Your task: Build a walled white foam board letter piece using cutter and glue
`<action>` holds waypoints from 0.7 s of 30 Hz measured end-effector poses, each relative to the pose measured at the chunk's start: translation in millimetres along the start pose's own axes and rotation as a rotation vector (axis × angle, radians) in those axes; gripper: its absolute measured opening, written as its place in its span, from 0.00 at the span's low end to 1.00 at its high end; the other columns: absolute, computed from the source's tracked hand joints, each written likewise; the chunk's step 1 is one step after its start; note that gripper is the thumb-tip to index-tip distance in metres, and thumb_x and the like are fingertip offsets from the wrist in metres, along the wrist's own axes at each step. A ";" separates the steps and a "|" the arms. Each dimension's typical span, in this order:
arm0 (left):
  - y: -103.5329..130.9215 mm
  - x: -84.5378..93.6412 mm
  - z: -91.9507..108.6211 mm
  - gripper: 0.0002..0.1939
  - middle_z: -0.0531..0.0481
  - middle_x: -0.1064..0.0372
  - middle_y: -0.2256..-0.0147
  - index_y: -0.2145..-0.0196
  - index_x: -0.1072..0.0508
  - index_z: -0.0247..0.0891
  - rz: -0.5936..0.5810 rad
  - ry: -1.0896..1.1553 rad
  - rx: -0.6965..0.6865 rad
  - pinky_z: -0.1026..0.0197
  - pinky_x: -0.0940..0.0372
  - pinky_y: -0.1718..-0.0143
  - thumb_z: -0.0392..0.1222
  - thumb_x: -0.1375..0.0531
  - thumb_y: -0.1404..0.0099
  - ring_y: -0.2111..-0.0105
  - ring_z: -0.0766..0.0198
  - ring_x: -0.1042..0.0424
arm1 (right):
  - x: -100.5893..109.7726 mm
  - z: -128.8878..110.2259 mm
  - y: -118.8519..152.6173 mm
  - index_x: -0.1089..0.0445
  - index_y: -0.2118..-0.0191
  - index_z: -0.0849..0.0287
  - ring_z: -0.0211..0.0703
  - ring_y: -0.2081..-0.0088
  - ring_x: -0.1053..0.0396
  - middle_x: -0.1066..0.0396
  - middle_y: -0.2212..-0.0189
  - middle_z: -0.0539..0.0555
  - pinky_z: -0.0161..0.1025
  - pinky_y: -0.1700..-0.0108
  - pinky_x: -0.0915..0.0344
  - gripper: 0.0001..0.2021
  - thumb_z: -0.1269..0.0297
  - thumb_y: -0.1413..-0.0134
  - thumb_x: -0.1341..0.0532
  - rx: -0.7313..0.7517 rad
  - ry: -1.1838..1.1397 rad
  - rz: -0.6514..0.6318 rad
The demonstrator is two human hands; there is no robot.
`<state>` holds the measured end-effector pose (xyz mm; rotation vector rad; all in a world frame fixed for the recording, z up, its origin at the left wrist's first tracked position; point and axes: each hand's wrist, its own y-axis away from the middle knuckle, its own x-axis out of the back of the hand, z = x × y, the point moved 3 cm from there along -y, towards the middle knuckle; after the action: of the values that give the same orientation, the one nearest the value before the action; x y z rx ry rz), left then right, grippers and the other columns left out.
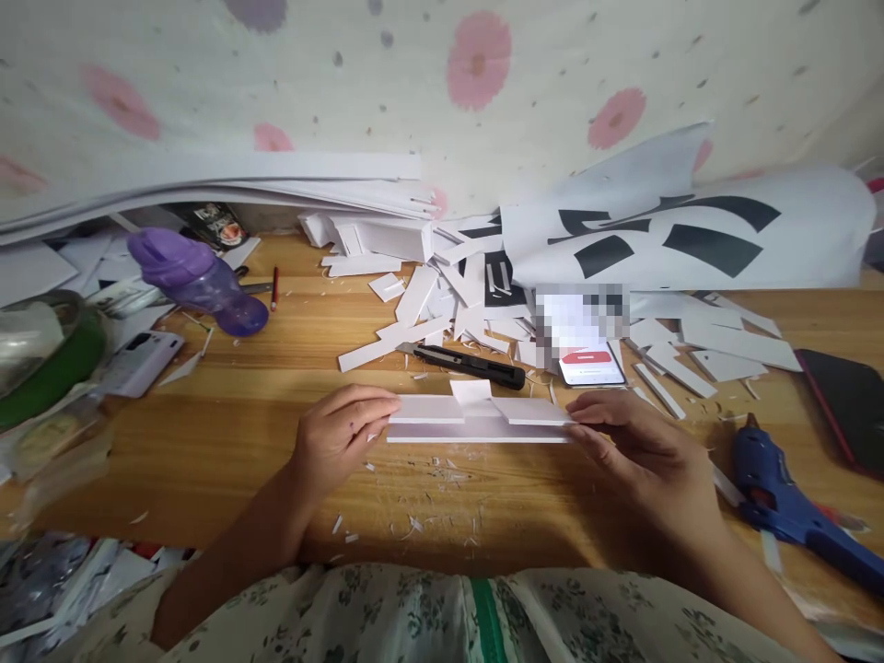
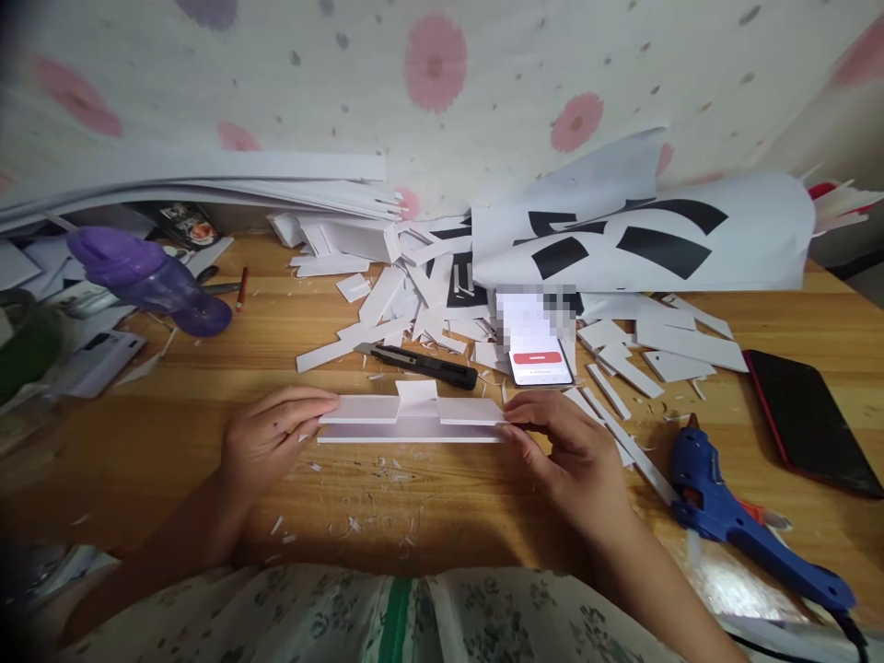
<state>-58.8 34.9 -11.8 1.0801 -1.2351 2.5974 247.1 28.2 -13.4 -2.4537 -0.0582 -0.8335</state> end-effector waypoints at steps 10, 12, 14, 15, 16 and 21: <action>1.0 -8.0 -5.7 0.07 0.46 0.25 0.69 0.65 0.26 0.35 -0.007 0.099 -0.023 0.66 0.30 0.65 0.27 0.40 0.41 0.68 0.66 0.25 | 0.3 4.2 5.9 0.29 0.64 0.53 0.42 0.62 0.29 0.27 0.66 0.51 0.38 0.60 0.32 0.03 0.65 0.46 0.38 -0.079 -0.024 0.048; 2.3 -11.3 -8.7 0.07 0.47 0.25 0.70 0.66 0.26 0.35 -0.031 0.097 -0.005 0.66 0.31 0.66 0.27 0.40 0.41 0.69 0.66 0.25 | -2.1 7.7 6.3 0.29 0.65 0.53 0.42 0.63 0.29 0.27 0.66 0.51 0.38 0.61 0.31 0.03 0.63 0.45 0.39 -0.096 -0.032 0.021; 3.6 -14.2 -11.8 0.06 0.47 0.25 0.70 0.67 0.26 0.35 -0.057 0.088 0.027 0.66 0.31 0.66 0.27 0.41 0.41 0.69 0.66 0.25 | -5.2 10.9 5.5 0.29 0.64 0.54 0.42 0.63 0.28 0.27 0.66 0.52 0.37 0.63 0.31 0.04 0.61 0.45 0.39 -0.116 -0.035 -0.008; 4.1 -15.1 -13.0 0.06 0.47 0.25 0.71 0.68 0.26 0.35 -0.069 0.083 0.043 0.66 0.31 0.67 0.27 0.41 0.41 0.70 0.66 0.26 | -6.0 11.3 4.6 0.29 0.64 0.54 0.43 0.63 0.28 0.28 0.66 0.52 0.37 0.64 0.31 0.05 0.61 0.45 0.39 -0.125 -0.031 -0.016; 4.5 -15.7 -14.0 0.06 0.48 0.26 0.71 0.68 0.27 0.35 -0.079 0.078 0.055 0.66 0.31 0.68 0.28 0.41 0.41 0.70 0.66 0.26 | -5.5 9.9 3.5 0.29 0.63 0.54 0.43 0.63 0.28 0.28 0.65 0.52 0.38 0.63 0.31 0.05 0.61 0.44 0.40 -0.126 -0.019 -0.010; 5.5 -15.5 -15.0 0.06 0.48 0.25 0.71 0.68 0.26 0.35 -0.104 0.069 0.093 0.66 0.32 0.70 0.30 0.42 0.41 0.71 0.65 0.26 | 17.3 -25.3 10.7 0.29 0.59 0.52 0.47 0.59 0.30 0.28 0.63 0.55 0.43 0.58 0.32 0.08 0.62 0.45 0.39 -0.013 -0.001 0.076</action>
<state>-57.5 45.3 -31.5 1.0301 -1.0258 2.6123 249.3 4.0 8.1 -2.4525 0.0405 -0.8019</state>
